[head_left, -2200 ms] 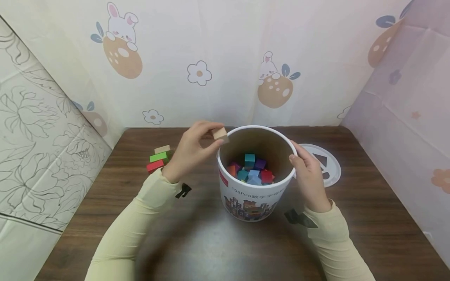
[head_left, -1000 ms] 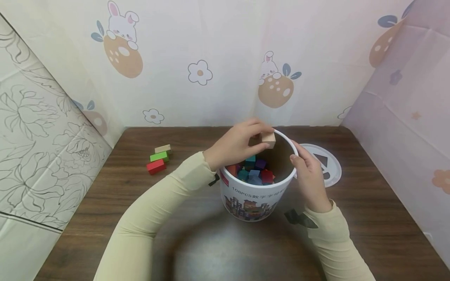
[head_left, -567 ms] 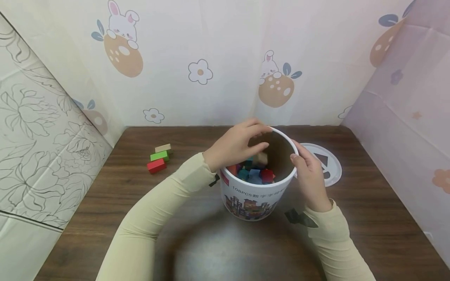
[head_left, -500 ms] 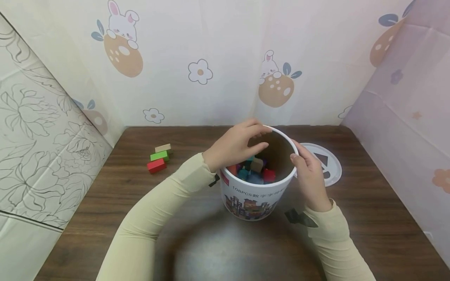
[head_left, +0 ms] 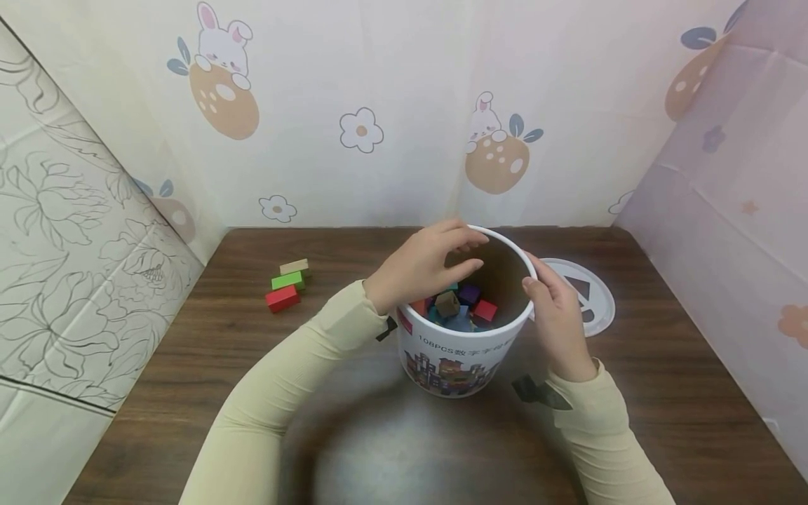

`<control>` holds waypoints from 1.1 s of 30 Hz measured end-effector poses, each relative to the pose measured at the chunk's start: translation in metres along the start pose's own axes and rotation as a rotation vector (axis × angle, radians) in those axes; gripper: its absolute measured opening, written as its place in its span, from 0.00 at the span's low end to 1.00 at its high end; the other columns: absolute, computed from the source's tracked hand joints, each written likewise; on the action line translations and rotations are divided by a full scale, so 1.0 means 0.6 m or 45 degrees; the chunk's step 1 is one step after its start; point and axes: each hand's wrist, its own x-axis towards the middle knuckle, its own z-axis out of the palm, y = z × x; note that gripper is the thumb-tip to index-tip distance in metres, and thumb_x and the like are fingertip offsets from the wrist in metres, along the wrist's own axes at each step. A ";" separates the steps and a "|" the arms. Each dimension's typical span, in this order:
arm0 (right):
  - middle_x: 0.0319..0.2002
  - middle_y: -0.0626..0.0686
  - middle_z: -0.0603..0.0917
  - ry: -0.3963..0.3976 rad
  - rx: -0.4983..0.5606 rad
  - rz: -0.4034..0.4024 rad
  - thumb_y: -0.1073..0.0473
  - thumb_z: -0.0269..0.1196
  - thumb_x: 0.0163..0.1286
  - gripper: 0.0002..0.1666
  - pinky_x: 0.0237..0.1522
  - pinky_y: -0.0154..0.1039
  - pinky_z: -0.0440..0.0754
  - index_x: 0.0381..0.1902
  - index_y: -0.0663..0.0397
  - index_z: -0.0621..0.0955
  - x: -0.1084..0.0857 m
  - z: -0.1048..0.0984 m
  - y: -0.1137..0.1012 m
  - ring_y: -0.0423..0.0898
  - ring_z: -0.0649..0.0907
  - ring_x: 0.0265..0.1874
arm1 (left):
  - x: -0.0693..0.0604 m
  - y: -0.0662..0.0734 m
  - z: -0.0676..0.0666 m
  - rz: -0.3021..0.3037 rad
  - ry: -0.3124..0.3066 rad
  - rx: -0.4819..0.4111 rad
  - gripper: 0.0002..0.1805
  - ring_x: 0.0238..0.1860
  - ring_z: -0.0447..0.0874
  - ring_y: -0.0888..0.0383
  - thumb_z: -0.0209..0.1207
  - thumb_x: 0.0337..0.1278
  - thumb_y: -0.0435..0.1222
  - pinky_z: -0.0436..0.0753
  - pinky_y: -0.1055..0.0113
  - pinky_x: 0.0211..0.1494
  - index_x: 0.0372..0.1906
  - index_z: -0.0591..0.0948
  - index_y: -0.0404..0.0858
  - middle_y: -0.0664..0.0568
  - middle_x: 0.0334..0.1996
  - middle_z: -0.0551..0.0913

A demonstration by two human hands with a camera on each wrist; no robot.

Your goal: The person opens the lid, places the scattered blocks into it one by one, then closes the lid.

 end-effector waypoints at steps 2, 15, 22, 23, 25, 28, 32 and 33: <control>0.68 0.51 0.73 0.003 -0.007 -0.004 0.54 0.45 0.78 0.25 0.61 0.43 0.77 0.70 0.45 0.70 0.000 -0.001 0.001 0.52 0.74 0.66 | -0.002 0.001 0.000 0.016 0.047 -0.012 0.20 0.48 0.81 0.62 0.64 0.61 0.40 0.80 0.76 0.55 0.57 0.80 0.38 0.52 0.49 0.82; 0.68 0.49 0.74 0.009 -0.002 0.040 0.53 0.46 0.78 0.25 0.62 0.46 0.77 0.70 0.42 0.70 -0.006 -0.003 -0.001 0.49 0.74 0.65 | -0.050 -0.012 -0.010 0.018 0.361 -0.056 0.16 0.53 0.80 0.58 0.64 0.61 0.36 0.79 0.70 0.60 0.53 0.82 0.37 0.49 0.50 0.83; 0.68 0.50 0.74 -0.001 -0.005 0.015 0.55 0.46 0.78 0.25 0.61 0.40 0.78 0.70 0.43 0.71 -0.005 -0.001 0.000 0.50 0.74 0.65 | -0.107 -0.060 -0.050 -0.158 0.540 -0.017 0.18 0.54 0.79 0.56 0.63 0.62 0.35 0.81 0.60 0.59 0.57 0.80 0.39 0.49 0.54 0.81; 0.68 0.49 0.74 -0.002 -0.003 0.014 0.55 0.46 0.78 0.25 0.61 0.39 0.77 0.70 0.43 0.71 -0.005 -0.001 0.000 0.50 0.74 0.65 | -0.116 -0.068 -0.057 -0.178 0.565 -0.012 0.19 0.54 0.79 0.54 0.63 0.61 0.35 0.80 0.60 0.58 0.57 0.80 0.38 0.49 0.53 0.81; 0.68 0.49 0.74 -0.004 0.002 0.009 0.55 0.46 0.78 0.25 0.61 0.36 0.77 0.70 0.43 0.71 -0.004 -0.001 0.000 0.50 0.74 0.65 | -0.135 -0.085 -0.073 -0.207 0.608 0.000 0.19 0.51 0.80 0.53 0.64 0.61 0.34 0.80 0.58 0.56 0.57 0.81 0.37 0.48 0.53 0.82; 0.68 0.49 0.74 -0.006 0.003 0.006 0.55 0.46 0.78 0.25 0.60 0.35 0.77 0.70 0.43 0.71 -0.003 -0.001 0.001 0.50 0.74 0.65 | -0.165 -0.111 -0.098 -0.244 0.645 0.035 0.18 0.50 0.81 0.49 0.64 0.60 0.33 0.79 0.56 0.55 0.56 0.81 0.35 0.45 0.52 0.83; 0.68 0.49 0.74 0.000 -0.010 0.012 0.55 0.46 0.78 0.25 0.62 0.40 0.77 0.70 0.44 0.71 -0.002 -0.001 0.001 0.50 0.74 0.65 | -0.212 -0.149 -0.124 -0.353 0.615 0.082 0.20 0.52 0.80 0.48 0.63 0.61 0.33 0.79 0.54 0.56 0.58 0.79 0.35 0.44 0.53 0.81; 0.68 0.49 0.74 0.001 -0.013 0.014 0.55 0.46 0.78 0.25 0.62 0.41 0.77 0.70 0.44 0.71 -0.002 -0.001 0.001 0.50 0.74 0.65 | -0.224 -0.160 -0.127 -0.392 0.600 0.091 0.20 0.52 0.80 0.47 0.63 0.61 0.32 0.79 0.53 0.56 0.58 0.79 0.35 0.43 0.53 0.81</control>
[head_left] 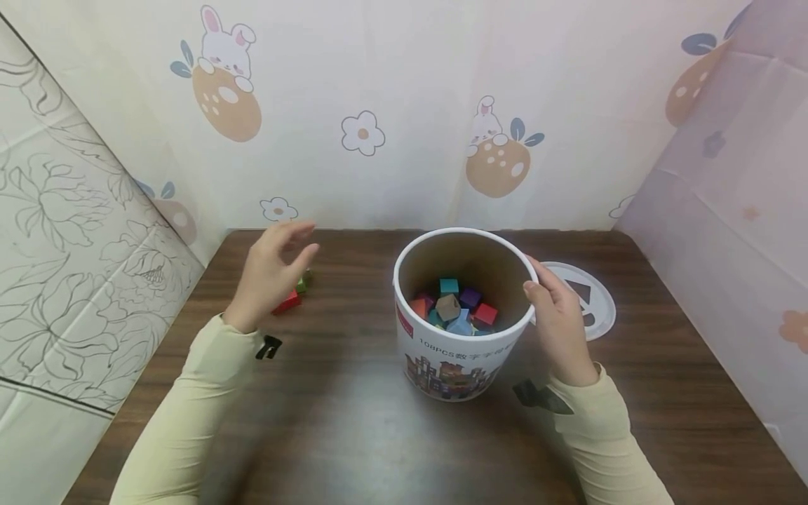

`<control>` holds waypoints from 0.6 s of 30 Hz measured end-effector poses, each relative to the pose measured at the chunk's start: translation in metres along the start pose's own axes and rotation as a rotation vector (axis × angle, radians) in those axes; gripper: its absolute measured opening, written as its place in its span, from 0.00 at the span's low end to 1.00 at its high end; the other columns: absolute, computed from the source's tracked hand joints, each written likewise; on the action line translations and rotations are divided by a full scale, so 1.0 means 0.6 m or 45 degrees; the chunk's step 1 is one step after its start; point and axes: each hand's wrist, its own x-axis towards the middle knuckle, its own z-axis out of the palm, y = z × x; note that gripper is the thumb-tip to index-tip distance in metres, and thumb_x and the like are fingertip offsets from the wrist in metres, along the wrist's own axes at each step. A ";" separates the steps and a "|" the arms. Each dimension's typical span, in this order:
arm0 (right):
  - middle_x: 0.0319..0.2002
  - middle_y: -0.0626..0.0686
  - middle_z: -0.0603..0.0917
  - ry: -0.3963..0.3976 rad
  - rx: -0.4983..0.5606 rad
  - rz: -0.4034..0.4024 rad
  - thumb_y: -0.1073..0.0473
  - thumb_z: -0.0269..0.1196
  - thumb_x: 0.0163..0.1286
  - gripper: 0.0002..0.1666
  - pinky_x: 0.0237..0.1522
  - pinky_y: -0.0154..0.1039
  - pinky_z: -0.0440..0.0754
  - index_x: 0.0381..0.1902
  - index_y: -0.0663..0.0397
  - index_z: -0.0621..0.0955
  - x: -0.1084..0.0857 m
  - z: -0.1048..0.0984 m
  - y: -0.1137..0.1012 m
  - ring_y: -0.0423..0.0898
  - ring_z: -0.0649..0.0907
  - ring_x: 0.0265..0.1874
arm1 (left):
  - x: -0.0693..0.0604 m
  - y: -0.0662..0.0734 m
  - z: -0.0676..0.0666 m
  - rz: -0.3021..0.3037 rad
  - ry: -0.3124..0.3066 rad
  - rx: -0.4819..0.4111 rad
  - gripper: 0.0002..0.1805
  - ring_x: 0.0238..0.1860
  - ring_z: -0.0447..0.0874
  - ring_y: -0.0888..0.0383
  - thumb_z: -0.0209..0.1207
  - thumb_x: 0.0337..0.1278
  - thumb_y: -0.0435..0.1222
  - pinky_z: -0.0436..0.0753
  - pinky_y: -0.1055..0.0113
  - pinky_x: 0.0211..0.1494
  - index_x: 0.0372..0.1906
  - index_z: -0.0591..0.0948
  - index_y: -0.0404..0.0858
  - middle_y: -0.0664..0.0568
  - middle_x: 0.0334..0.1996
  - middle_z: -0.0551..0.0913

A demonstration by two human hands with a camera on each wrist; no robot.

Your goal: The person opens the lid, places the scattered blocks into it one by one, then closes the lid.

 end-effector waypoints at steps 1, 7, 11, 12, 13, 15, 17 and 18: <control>0.68 0.49 0.74 0.001 -0.002 0.001 0.55 0.46 0.78 0.25 0.62 0.42 0.77 0.70 0.44 0.71 0.000 0.000 0.000 0.50 0.74 0.65 | -0.006 -0.014 -0.006 -0.043 -0.015 0.016 0.20 0.53 0.80 0.47 0.63 0.62 0.32 0.80 0.52 0.56 0.59 0.78 0.35 0.43 0.54 0.80; 0.68 0.49 0.74 -0.003 -0.013 0.005 0.54 0.46 0.78 0.25 0.61 0.45 0.78 0.70 0.42 0.70 0.001 -0.002 0.001 0.50 0.74 0.64 | -0.047 -0.090 -0.025 -0.313 -0.143 0.106 0.22 0.57 0.77 0.41 0.60 0.65 0.37 0.78 0.44 0.58 0.62 0.75 0.36 0.39 0.58 0.76; 0.68 0.50 0.74 -0.006 -0.017 0.002 0.54 0.46 0.78 0.25 0.60 0.43 0.78 0.71 0.42 0.70 0.000 -0.003 0.002 0.49 0.74 0.64 | -0.070 -0.136 -0.024 -0.426 -0.272 0.172 0.24 0.59 0.75 0.38 0.59 0.65 0.38 0.75 0.43 0.60 0.63 0.73 0.33 0.35 0.60 0.74; 0.68 0.50 0.74 -0.005 -0.016 0.001 0.54 0.46 0.78 0.25 0.60 0.41 0.78 0.70 0.42 0.70 0.000 -0.003 0.002 0.48 0.75 0.63 | -0.074 -0.146 -0.023 -0.448 -0.304 0.187 0.25 0.59 0.74 0.38 0.59 0.65 0.38 0.74 0.42 0.60 0.64 0.73 0.32 0.34 0.61 0.73; 0.67 0.50 0.74 -0.006 -0.014 -0.004 0.54 0.46 0.78 0.25 0.59 0.40 0.78 0.70 0.42 0.70 0.000 -0.003 0.002 0.48 0.75 0.63 | -0.079 -0.156 -0.022 -0.466 -0.332 0.203 0.25 0.59 0.74 0.37 0.59 0.65 0.38 0.73 0.41 0.61 0.64 0.73 0.31 0.33 0.61 0.73; 0.67 0.50 0.75 -0.008 -0.008 -0.012 0.54 0.46 0.78 0.25 0.59 0.36 0.78 0.70 0.42 0.70 0.000 -0.003 0.002 0.48 0.75 0.63 | -0.086 -0.171 -0.019 -0.494 -0.379 0.237 0.26 0.59 0.74 0.37 0.59 0.65 0.38 0.73 0.41 0.61 0.63 0.73 0.29 0.32 0.60 0.73; 0.67 0.50 0.75 -0.010 -0.001 -0.021 0.55 0.46 0.78 0.25 0.58 0.35 0.78 0.70 0.43 0.71 0.000 -0.002 0.002 0.48 0.75 0.63 | -0.092 -0.184 -0.015 -0.515 -0.409 0.267 0.26 0.55 0.75 0.36 0.60 0.64 0.38 0.74 0.42 0.58 0.62 0.74 0.28 0.31 0.58 0.74; 0.67 0.50 0.75 -0.012 0.004 -0.023 0.55 0.46 0.78 0.25 0.58 0.35 0.78 0.70 0.43 0.71 0.001 -0.002 0.002 0.48 0.75 0.63 | -0.095 -0.189 -0.013 -0.519 -0.417 0.280 0.25 0.53 0.76 0.37 0.60 0.64 0.38 0.74 0.42 0.57 0.61 0.74 0.27 0.30 0.56 0.75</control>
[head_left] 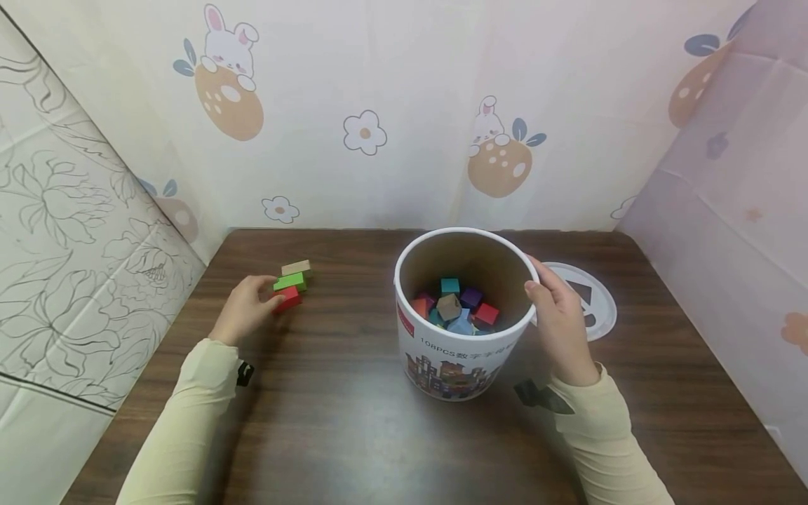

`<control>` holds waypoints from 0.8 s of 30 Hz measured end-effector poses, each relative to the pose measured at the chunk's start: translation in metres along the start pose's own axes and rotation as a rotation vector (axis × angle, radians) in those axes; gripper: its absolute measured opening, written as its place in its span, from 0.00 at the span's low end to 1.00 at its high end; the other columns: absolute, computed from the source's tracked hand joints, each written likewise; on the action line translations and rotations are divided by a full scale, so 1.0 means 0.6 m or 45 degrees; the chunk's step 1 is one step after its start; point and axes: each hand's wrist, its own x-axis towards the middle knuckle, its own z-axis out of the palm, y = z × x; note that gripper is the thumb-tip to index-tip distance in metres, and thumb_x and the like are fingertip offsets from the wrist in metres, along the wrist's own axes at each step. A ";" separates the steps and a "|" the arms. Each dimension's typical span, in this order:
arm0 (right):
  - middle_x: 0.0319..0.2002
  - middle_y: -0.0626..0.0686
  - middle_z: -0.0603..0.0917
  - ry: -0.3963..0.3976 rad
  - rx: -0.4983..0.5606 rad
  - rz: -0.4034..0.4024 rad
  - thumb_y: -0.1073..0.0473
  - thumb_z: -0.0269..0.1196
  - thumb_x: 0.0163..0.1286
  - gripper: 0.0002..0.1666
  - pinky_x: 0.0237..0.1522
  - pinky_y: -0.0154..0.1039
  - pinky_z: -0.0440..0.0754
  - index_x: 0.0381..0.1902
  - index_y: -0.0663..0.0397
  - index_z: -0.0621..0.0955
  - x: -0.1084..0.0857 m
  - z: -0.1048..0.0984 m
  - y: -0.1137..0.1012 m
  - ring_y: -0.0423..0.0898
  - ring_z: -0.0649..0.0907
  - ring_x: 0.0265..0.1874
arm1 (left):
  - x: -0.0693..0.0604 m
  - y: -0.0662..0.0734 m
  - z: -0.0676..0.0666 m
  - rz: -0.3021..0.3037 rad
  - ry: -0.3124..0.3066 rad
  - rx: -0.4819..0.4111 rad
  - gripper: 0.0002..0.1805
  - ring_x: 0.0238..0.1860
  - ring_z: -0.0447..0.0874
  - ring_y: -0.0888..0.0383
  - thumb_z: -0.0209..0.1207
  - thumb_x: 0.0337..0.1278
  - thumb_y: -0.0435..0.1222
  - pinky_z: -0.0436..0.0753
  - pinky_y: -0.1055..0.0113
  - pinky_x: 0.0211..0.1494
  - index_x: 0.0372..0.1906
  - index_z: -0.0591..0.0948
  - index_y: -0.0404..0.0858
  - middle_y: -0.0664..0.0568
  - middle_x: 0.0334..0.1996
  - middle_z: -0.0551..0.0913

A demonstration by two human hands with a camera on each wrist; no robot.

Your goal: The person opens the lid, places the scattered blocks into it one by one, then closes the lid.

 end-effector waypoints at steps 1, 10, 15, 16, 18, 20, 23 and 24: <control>0.67 0.50 0.75 -0.001 0.003 0.000 0.55 0.46 0.78 0.25 0.59 0.35 0.78 0.70 0.43 0.71 0.000 0.000 0.000 0.47 0.75 0.63 | 0.001 -0.004 0.003 -0.003 -0.004 0.014 0.24 0.52 0.76 0.37 0.60 0.63 0.38 0.75 0.43 0.55 0.59 0.75 0.27 0.30 0.55 0.76; 0.67 0.51 0.75 0.000 0.009 -0.007 0.55 0.46 0.78 0.25 0.58 0.33 0.78 0.70 0.42 0.71 0.001 0.000 0.000 0.47 0.75 0.63 | 0.013 -0.028 0.023 0.012 -0.030 0.079 0.19 0.50 0.77 0.38 0.61 0.61 0.34 0.76 0.43 0.55 0.52 0.79 0.25 0.30 0.50 0.77; 0.67 0.50 0.75 0.001 0.007 0.000 0.54 0.46 0.78 0.25 0.59 0.35 0.78 0.70 0.41 0.71 0.001 0.000 -0.001 0.47 0.75 0.63 | 0.019 -0.033 0.028 0.004 0.001 0.086 0.19 0.51 0.74 0.38 0.61 0.60 0.33 0.74 0.42 0.56 0.52 0.79 0.24 0.30 0.49 0.78; 0.67 0.49 0.75 0.001 0.009 0.002 0.54 0.46 0.78 0.25 0.59 0.35 0.78 0.70 0.41 0.71 0.001 0.000 -0.001 0.47 0.75 0.63 | 0.019 -0.033 0.028 -0.003 0.004 0.087 0.19 0.51 0.74 0.38 0.61 0.60 0.33 0.73 0.42 0.56 0.52 0.79 0.23 0.30 0.49 0.78; 0.67 0.49 0.75 0.002 0.008 0.007 0.54 0.46 0.78 0.25 0.59 0.37 0.78 0.70 0.41 0.71 0.000 0.000 -0.002 0.47 0.75 0.63 | 0.021 -0.033 0.029 -0.013 0.008 0.093 0.19 0.51 0.73 0.38 0.61 0.59 0.33 0.73 0.42 0.57 0.51 0.79 0.23 0.29 0.48 0.79; 0.67 0.50 0.75 0.001 0.008 0.011 0.54 0.46 0.78 0.25 0.60 0.37 0.78 0.70 0.42 0.71 0.000 0.000 -0.002 0.47 0.75 0.63 | 0.020 -0.031 0.030 -0.030 0.004 0.098 0.20 0.50 0.73 0.38 0.61 0.59 0.33 0.73 0.42 0.56 0.51 0.79 0.22 0.29 0.48 0.79; 0.67 0.50 0.75 0.000 0.005 0.009 0.54 0.46 0.78 0.25 0.60 0.37 0.78 0.70 0.42 0.70 0.000 0.001 -0.001 0.48 0.75 0.63 | 0.020 -0.027 0.030 -0.043 -0.010 0.106 0.20 0.49 0.73 0.39 0.61 0.58 0.33 0.74 0.43 0.56 0.52 0.78 0.22 0.29 0.48 0.77; 0.67 0.50 0.74 -0.002 0.007 0.005 0.54 0.46 0.78 0.25 0.60 0.37 0.78 0.70 0.42 0.70 0.000 0.001 -0.001 0.48 0.75 0.63 | 0.020 -0.026 0.031 -0.047 -0.016 0.106 0.21 0.49 0.73 0.39 0.61 0.58 0.33 0.74 0.43 0.55 0.52 0.78 0.22 0.28 0.48 0.77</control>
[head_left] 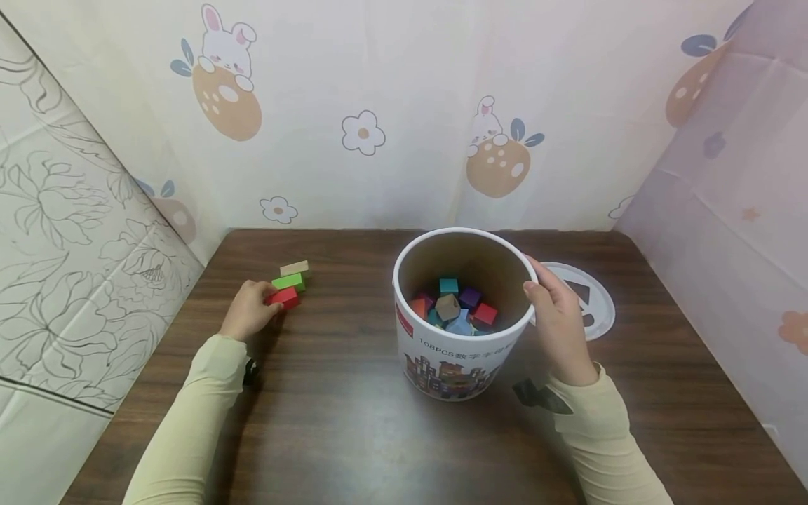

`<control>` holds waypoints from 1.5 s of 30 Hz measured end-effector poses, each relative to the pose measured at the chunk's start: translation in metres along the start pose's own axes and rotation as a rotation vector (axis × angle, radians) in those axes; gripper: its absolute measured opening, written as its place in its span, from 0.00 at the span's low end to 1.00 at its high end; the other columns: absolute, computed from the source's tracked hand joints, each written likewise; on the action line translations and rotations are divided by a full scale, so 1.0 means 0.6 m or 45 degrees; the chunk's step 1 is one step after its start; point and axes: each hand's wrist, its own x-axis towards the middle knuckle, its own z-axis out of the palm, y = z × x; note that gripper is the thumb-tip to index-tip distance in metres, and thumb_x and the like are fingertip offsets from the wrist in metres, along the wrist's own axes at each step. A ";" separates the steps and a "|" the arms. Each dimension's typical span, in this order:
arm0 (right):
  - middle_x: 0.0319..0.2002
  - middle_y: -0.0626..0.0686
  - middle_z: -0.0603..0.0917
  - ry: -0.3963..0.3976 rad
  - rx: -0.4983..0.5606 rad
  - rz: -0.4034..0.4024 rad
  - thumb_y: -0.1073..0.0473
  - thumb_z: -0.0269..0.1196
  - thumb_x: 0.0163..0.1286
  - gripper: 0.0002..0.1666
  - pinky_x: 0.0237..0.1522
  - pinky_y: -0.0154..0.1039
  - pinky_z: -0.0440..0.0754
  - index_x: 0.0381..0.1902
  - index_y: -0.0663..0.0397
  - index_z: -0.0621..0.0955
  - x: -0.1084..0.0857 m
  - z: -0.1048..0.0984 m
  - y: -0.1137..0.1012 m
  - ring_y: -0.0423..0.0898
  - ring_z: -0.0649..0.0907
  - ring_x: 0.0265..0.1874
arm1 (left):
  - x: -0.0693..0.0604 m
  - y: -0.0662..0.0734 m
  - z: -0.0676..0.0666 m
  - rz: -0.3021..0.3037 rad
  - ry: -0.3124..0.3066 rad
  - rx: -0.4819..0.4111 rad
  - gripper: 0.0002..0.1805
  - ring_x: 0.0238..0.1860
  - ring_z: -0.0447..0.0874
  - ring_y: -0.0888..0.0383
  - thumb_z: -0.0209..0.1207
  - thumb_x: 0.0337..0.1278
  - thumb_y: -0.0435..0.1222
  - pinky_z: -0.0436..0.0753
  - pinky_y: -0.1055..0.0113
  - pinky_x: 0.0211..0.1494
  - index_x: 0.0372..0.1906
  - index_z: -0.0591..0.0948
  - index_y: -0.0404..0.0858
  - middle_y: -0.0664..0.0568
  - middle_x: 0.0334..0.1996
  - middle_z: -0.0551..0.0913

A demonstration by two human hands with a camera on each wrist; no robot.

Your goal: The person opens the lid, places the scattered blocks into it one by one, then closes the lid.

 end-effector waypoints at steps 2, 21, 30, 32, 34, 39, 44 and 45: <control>0.67 0.51 0.75 -0.001 0.003 -0.009 0.54 0.46 0.78 0.25 0.59 0.34 0.78 0.70 0.43 0.70 0.000 0.000 0.000 0.48 0.75 0.63 | -0.001 0.001 0.000 -0.007 -0.012 0.001 0.21 0.49 0.74 0.39 0.62 0.59 0.34 0.74 0.43 0.55 0.52 0.77 0.22 0.29 0.48 0.76; 0.67 0.52 0.75 -0.013 0.026 -0.036 0.55 0.47 0.78 0.25 0.55 0.29 0.78 0.70 0.43 0.70 0.000 0.000 0.002 0.47 0.75 0.62 | -0.004 0.014 -0.013 0.052 -0.009 -0.053 0.18 0.43 0.77 0.42 0.60 0.63 0.35 0.77 0.46 0.50 0.50 0.76 0.24 0.31 0.44 0.79; 0.67 0.52 0.74 -0.016 0.021 -0.026 0.55 0.46 0.78 0.25 0.58 0.35 0.78 0.71 0.44 0.70 0.000 0.000 -0.001 0.48 0.75 0.63 | -0.006 0.086 -0.042 0.155 0.097 -0.150 0.18 0.46 0.78 0.44 0.61 0.64 0.36 0.77 0.48 0.52 0.53 0.77 0.28 0.36 0.48 0.81; 0.67 0.52 0.74 -0.015 0.020 -0.022 0.55 0.46 0.78 0.25 0.58 0.36 0.78 0.71 0.44 0.70 0.000 0.000 -0.002 0.48 0.75 0.63 | -0.006 0.109 -0.050 0.194 0.113 -0.171 0.18 0.48 0.79 0.44 0.61 0.64 0.37 0.78 0.48 0.54 0.53 0.77 0.29 0.37 0.49 0.81; 0.67 0.52 0.74 -0.016 0.021 -0.025 0.55 0.46 0.78 0.25 0.58 0.35 0.78 0.71 0.45 0.70 0.000 0.000 -0.002 0.48 0.75 0.62 | -0.007 0.133 -0.058 0.235 0.124 -0.186 0.18 0.48 0.79 0.45 0.62 0.63 0.37 0.79 0.48 0.54 0.53 0.78 0.31 0.39 0.48 0.81; 0.67 0.52 0.75 -0.016 0.017 -0.025 0.55 0.46 0.78 0.25 0.59 0.39 0.78 0.71 0.45 0.70 0.000 0.001 -0.002 0.50 0.75 0.63 | -0.012 0.199 -0.080 0.345 0.130 -0.253 0.17 0.45 0.82 0.48 0.63 0.62 0.36 0.83 0.52 0.50 0.52 0.78 0.33 0.42 0.47 0.80; 0.68 0.51 0.74 -0.009 0.011 -0.023 0.55 0.46 0.78 0.25 0.60 0.43 0.77 0.71 0.45 0.70 0.000 0.000 -0.001 0.52 0.74 0.65 | -0.016 0.269 -0.093 0.459 0.131 -0.326 0.18 0.46 0.81 0.50 0.65 0.60 0.36 0.83 0.54 0.53 0.54 0.79 0.34 0.45 0.48 0.82; 0.68 0.51 0.74 -0.008 0.010 -0.026 0.55 0.46 0.78 0.25 0.60 0.42 0.77 0.71 0.45 0.70 0.000 0.000 0.000 0.52 0.74 0.65 | -0.016 0.283 -0.095 0.487 0.132 -0.332 0.19 0.47 0.79 0.51 0.65 0.59 0.36 0.82 0.54 0.54 0.54 0.79 0.35 0.45 0.48 0.82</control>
